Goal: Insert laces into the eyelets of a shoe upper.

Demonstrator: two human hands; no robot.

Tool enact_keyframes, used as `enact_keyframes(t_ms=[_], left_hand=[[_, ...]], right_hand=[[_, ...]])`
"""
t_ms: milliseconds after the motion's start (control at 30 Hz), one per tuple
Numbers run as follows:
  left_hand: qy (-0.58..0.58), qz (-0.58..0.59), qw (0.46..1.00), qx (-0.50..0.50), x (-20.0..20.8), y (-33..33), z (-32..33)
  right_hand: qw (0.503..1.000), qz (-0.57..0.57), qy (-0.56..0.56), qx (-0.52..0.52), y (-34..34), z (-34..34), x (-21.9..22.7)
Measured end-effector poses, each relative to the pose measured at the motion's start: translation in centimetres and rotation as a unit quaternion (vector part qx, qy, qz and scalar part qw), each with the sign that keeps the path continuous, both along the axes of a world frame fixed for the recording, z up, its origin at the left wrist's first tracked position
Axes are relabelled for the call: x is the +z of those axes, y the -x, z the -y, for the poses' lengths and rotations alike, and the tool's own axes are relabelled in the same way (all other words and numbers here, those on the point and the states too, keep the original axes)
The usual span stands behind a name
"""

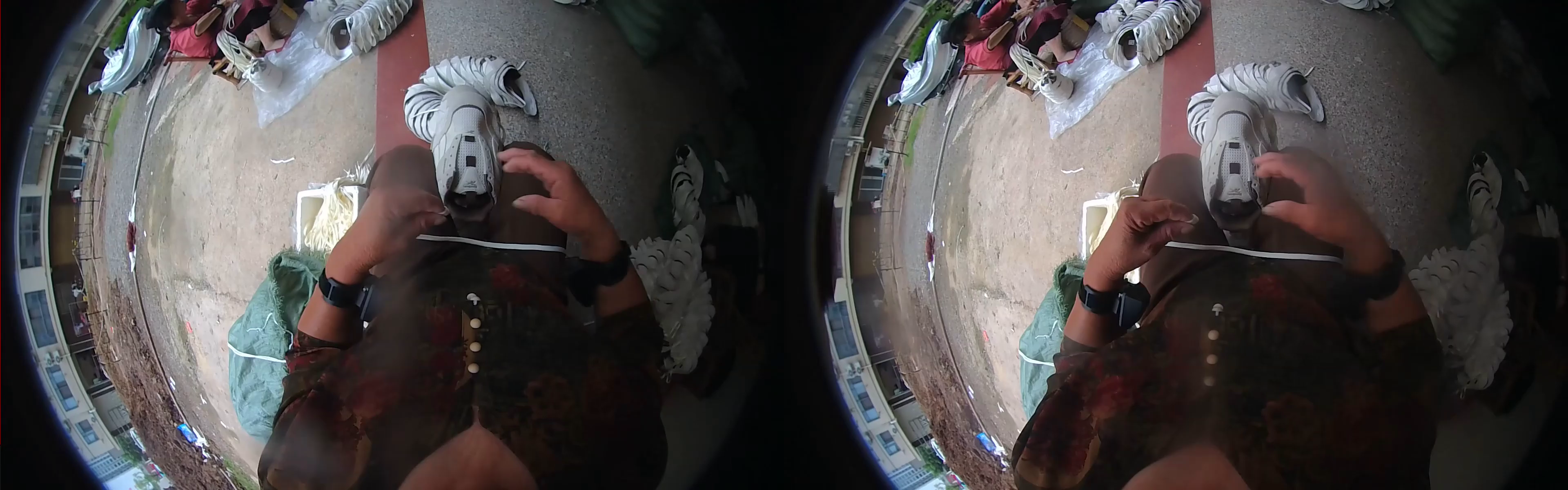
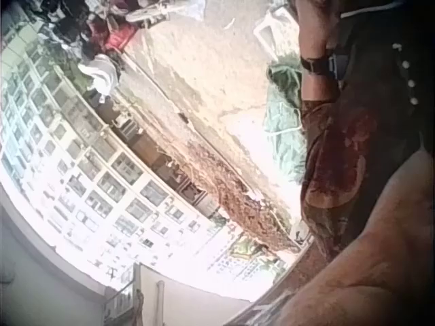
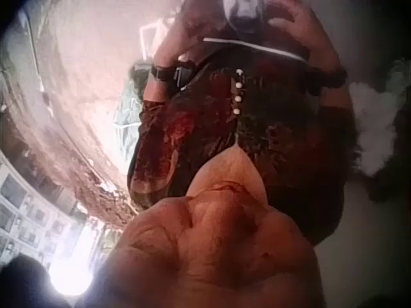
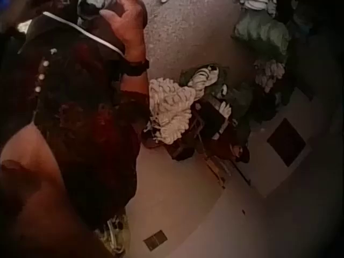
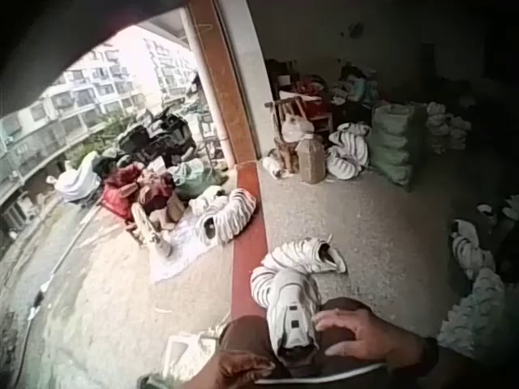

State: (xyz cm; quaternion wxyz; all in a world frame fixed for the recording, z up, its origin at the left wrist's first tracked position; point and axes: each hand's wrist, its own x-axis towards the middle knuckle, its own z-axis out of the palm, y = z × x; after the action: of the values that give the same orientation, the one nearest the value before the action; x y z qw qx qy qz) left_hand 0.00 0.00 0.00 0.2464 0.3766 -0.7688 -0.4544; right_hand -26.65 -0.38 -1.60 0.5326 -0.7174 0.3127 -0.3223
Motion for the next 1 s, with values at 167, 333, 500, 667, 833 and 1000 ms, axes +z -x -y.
enact_keyframes(t_ms=[167,333,500,667,833,1000], left_hand=[[0.017,0.000,0.999,0.035,2.3,1.3,-0.7],[0.000,-0.055,0.993,0.105,-3.2,-3.1,-0.1],[-0.046,-0.062,0.961,0.267,-6.7,-6.5,0.1],[-0.049,0.110,0.935,0.333,-10.4,-9.4,-0.4],[0.099,0.295,0.911,0.271,-9.7,-8.1,-0.5],[0.162,0.036,0.980,0.111,-5.0,1.7,2.8]], right_hand=[[0.948,0.137,-0.281,0.067,-5.8,-0.8,1.0],[0.974,0.011,-0.224,0.017,-2.6,0.8,-0.3],[0.989,-0.020,-0.142,-0.044,0.2,2.0,-1.7],[0.988,-0.096,-0.104,-0.061,1.1,2.6,-3.5],[0.991,-0.079,-0.097,-0.055,0.1,2.3,-3.8],[0.991,-0.102,-0.078,-0.035,-2.1,2.7,-2.9]])
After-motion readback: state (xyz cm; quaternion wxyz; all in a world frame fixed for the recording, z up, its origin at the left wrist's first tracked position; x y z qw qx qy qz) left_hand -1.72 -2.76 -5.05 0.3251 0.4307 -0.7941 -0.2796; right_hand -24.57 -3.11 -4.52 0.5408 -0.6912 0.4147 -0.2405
